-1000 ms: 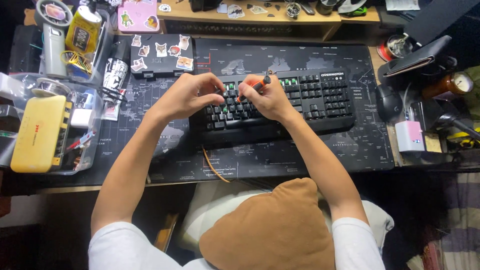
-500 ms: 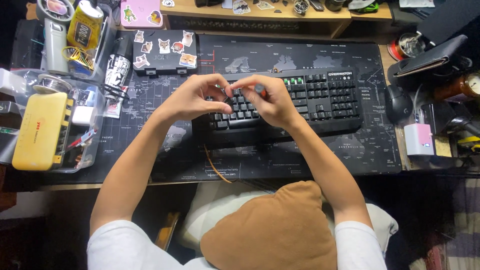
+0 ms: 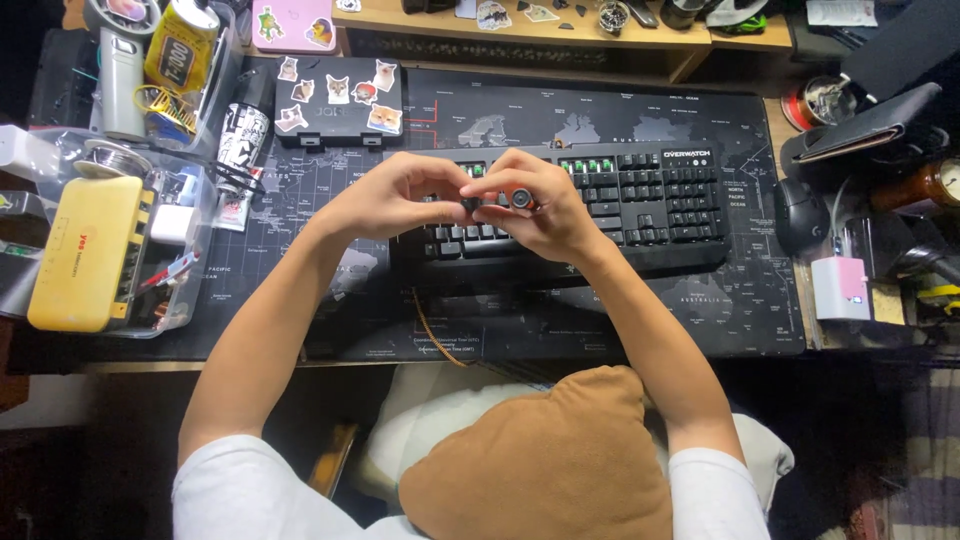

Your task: Inspecting and disassembling a mechanical keyboard using a screwdriver for maintenance or repair.

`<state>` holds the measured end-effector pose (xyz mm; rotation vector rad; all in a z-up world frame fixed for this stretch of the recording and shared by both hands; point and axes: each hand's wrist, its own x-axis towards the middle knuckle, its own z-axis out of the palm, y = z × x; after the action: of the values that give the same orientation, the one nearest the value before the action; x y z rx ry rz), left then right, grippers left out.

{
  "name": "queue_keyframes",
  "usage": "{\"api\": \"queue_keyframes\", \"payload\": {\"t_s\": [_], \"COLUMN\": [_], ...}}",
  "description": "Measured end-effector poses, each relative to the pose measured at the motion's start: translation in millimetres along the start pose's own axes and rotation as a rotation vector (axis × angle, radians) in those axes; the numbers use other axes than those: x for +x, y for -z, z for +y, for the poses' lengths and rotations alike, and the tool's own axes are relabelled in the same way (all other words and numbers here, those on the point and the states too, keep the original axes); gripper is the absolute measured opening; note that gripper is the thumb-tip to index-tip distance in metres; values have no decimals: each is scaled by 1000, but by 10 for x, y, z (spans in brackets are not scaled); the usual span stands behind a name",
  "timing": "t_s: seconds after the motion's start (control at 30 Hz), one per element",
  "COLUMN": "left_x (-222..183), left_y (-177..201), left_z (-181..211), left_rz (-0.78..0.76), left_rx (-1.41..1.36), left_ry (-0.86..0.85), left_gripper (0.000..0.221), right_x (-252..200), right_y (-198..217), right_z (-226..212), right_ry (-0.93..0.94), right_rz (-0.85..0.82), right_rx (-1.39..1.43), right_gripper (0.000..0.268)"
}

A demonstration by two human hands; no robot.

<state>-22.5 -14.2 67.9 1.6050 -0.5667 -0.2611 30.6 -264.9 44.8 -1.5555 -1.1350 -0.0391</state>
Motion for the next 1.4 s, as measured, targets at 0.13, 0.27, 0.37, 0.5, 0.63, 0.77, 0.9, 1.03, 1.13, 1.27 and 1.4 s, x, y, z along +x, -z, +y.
{"api": "queue_keyframes", "payload": {"t_s": [0.13,0.27,0.37,0.5,0.63,0.77,0.9,1.03,1.13,1.27,1.4], "left_x": [7,53,75,47,43,51,33,47,73,80,107], "left_y": [22,39,26,28,5,9,-16,-49,-57,-122,-152], "left_z": [0,-118,-116,-215,-340,-399,-622,-667,-694,-610,-678], "left_rz": [-33,9,41,-52,-78,-89,-96,-72,-61,-4,70], "left_rx": [9,188,422,642,739,826,909,957,1018,996,973], "left_ry": [2,-86,-163,14,-184,-117,0,18,-40,-13,60], "left_gripper": [20,20,18,21,19,11,19,19,18,2,6], "right_x": [18,-43,-44,-26,-58,-68,-77,-71,-62,-75,-79], "right_y": [-20,36,188,506,650,716,761,790,805,839,858], "right_z": [44,124,236,392,470,505,529,512,508,542,561], "right_ry": [23,119,212,279,221,217,223,213,220,229,246], "right_rz": [29,60,108,198,276,291,295,317,329,331,329], "right_rx": [-69,-255,-425,-622,-661,-688,-709,-722,-702,-715,-734], "right_gripper": [34,29,29,25,20,17,17,15,15,22,23]}}
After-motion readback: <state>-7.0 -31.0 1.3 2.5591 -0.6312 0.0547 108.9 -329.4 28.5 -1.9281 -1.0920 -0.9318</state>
